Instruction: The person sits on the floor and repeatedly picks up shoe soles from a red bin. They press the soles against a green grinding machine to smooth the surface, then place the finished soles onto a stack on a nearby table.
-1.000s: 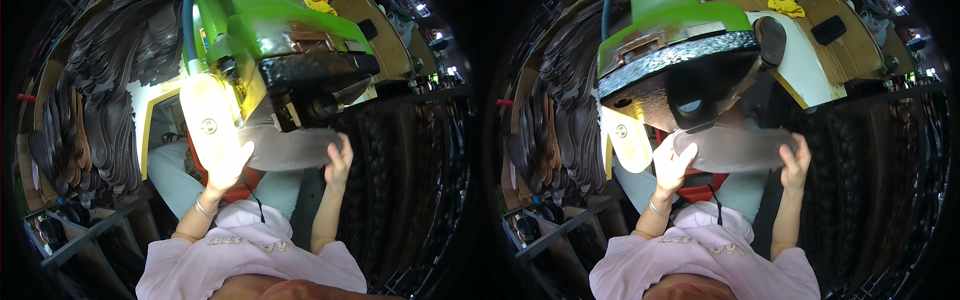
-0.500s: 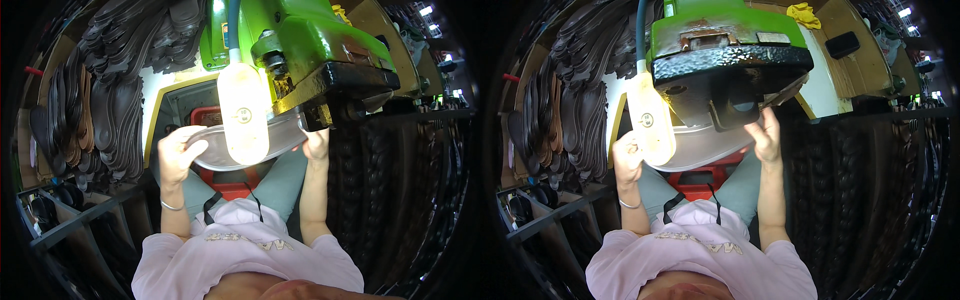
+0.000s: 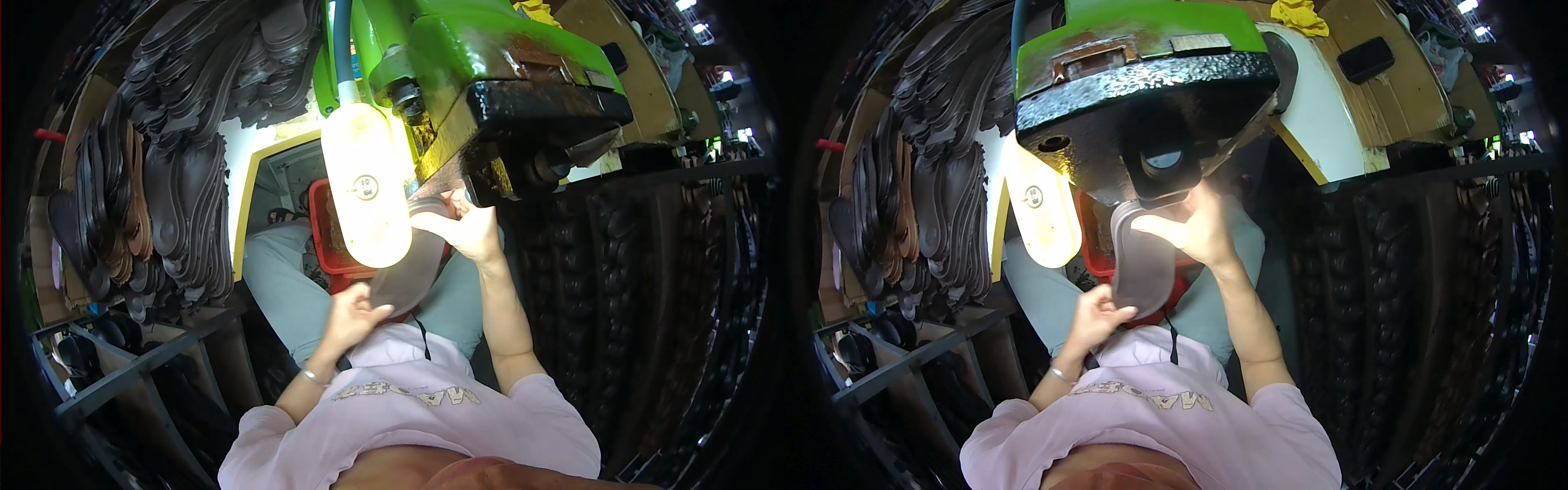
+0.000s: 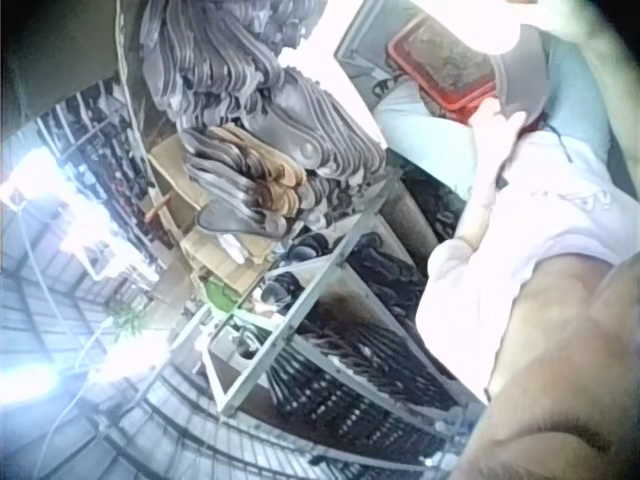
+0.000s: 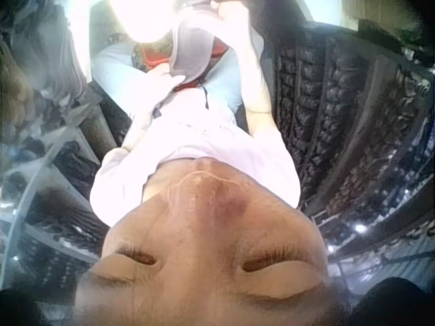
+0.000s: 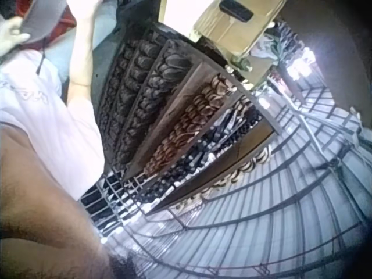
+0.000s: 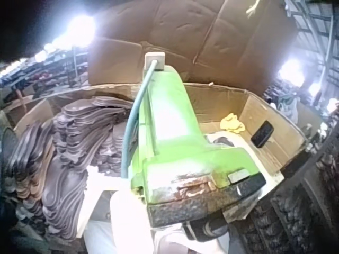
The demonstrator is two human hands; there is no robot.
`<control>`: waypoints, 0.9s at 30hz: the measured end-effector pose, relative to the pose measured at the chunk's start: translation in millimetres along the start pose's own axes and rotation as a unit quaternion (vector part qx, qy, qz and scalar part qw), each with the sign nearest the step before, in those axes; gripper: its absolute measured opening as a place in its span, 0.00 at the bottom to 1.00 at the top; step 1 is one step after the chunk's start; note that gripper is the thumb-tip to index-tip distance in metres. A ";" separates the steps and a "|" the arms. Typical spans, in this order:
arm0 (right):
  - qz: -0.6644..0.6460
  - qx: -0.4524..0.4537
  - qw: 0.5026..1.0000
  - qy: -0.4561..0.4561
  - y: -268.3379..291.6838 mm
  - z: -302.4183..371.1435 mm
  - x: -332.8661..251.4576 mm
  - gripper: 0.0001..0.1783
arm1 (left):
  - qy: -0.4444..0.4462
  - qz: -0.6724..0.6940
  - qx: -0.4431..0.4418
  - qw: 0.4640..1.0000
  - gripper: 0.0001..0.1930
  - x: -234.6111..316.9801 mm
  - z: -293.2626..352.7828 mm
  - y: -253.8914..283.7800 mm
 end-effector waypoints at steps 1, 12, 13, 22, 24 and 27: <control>0.018 -0.001 1.000 -0.016 -2.2 0.5 2.3 0.18 | -0.045 0.129 0.016 0.990 0.10 -3.6 -6.4 -25.7; 0.127 0.207 0.969 -0.034 155.9 -1.7 -82.5 0.14 | -0.355 -0.288 0.372 0.808 0.15 177.9 25.1 116.5; 0.049 0.281 0.958 0.012 187.6 0.4 -78.1 0.17 | -0.381 -0.360 0.468 0.712 0.14 207.5 39.5 145.1; -0.087 0.300 0.947 -0.080 121.3 -155.0 65.3 0.34 | -0.078 -0.570 0.609 0.546 0.22 188.5 18.3 293.9; 0.021 0.303 0.948 -0.091 108.2 -156.2 70.9 0.31 | -0.032 -0.541 0.614 0.575 0.26 183.8 30.4 287.1; 0.081 0.280 0.948 -0.126 79.7 -130.8 36.3 0.28 | -0.268 -0.540 0.620 0.502 0.24 203.5 69.0 261.3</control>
Point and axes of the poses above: each hand's wrist, its own z-axis away from the middle knuckle, its own y-axis out of the back of the hand, x = y × z, the point moved 10 cm from there along -z, towards the middle knuckle, and after that the axes turned 6 degrees about x, right-handed, at the moved point
